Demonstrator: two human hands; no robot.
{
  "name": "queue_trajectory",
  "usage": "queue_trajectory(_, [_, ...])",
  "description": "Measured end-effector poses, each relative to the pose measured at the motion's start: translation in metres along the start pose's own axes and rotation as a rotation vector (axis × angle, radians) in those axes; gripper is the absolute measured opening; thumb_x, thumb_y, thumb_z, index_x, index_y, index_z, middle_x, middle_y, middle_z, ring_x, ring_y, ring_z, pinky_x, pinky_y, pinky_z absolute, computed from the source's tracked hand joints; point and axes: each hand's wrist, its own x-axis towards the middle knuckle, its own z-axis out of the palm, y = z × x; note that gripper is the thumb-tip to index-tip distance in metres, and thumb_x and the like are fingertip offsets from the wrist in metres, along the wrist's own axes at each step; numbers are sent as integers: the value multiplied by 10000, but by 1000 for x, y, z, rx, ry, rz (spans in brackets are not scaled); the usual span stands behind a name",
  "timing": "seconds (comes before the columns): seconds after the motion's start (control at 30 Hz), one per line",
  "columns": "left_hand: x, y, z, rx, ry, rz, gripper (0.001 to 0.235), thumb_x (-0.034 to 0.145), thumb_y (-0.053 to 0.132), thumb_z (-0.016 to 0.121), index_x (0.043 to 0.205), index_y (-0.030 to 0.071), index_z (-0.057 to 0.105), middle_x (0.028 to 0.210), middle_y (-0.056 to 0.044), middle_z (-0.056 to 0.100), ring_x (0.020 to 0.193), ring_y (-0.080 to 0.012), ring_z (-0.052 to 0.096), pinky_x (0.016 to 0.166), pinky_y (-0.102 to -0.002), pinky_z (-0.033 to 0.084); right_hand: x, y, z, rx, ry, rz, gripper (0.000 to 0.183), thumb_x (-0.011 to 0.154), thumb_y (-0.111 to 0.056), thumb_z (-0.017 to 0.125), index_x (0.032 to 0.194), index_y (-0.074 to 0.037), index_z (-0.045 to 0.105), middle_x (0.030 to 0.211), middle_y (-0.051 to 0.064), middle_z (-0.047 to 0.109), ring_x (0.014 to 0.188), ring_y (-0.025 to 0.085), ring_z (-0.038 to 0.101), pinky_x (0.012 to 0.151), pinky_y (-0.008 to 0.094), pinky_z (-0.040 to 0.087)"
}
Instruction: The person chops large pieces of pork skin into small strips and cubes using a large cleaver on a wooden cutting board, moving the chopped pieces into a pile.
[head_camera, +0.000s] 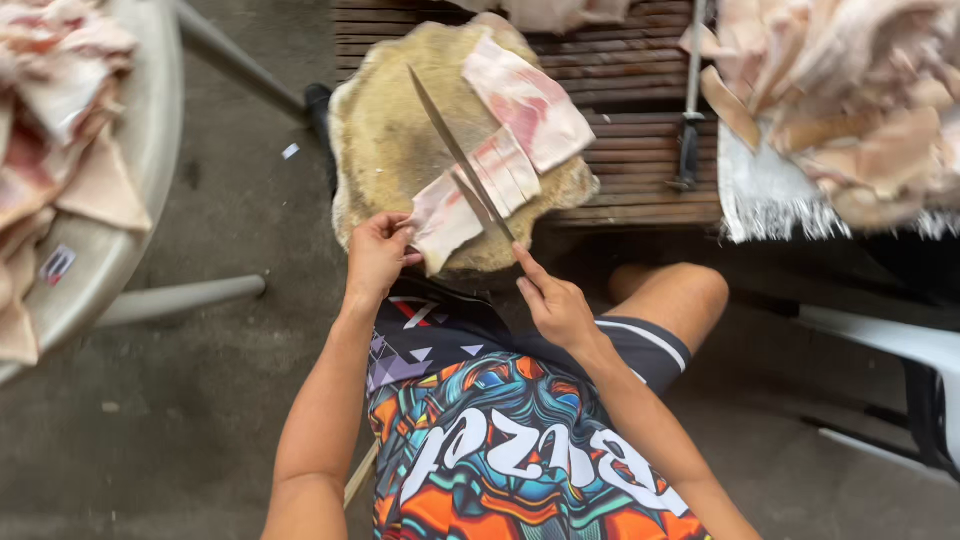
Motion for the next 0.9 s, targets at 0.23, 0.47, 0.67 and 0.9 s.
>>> queue_trajectory(0.23, [16, 15, -1, -76, 96, 66, 233, 967, 64, 621, 1174, -10, 699, 978, -42, 735, 791, -101, 729, 612, -267, 643, 32, -12, -3, 40, 19, -164, 537, 1042, -189, 564, 1565, -180, 443, 1149, 251, 714, 1009, 405, 702, 834, 413, 560])
queue_trajectory(0.47, [7, 29, -10, 61, 85, 7, 279, 969, 88, 632, 1218, -13, 706, 935, -63, 751, 694, -108, 694, 577, -242, 595, 11, -24, 7, 114, -98, 51, 565, 1013, -202, 588, 1559, -211, 444, 914, 182, 728, 808, 318, 735, 763, 366, 561])
queue_trajectory(0.67, [11, 22, -13, -179, 160, -62, 179, 937, 30, 674, 1100, -36, 708, 906, -69, 713, 704, -138, 700, 613, -291, 637, 8, -30, 16, 138, -115, 14, 559, 1029, -198, 580, 1570, -202, 439, 876, 155, 727, 784, 283, 715, 777, 347, 555])
queue_trajectory(0.9, [-15, -4, 24, -463, 233, -171, 95, 945, 88, 695, 978, 8, 656, 885, -106, 719, 717, -196, 737, 630, -310, 649, 16, -27, 14, 167, -113, 129, 584, 1008, -203, 581, 1568, -216, 416, 793, 120, 710, 672, 202, 671, 712, 308, 545])
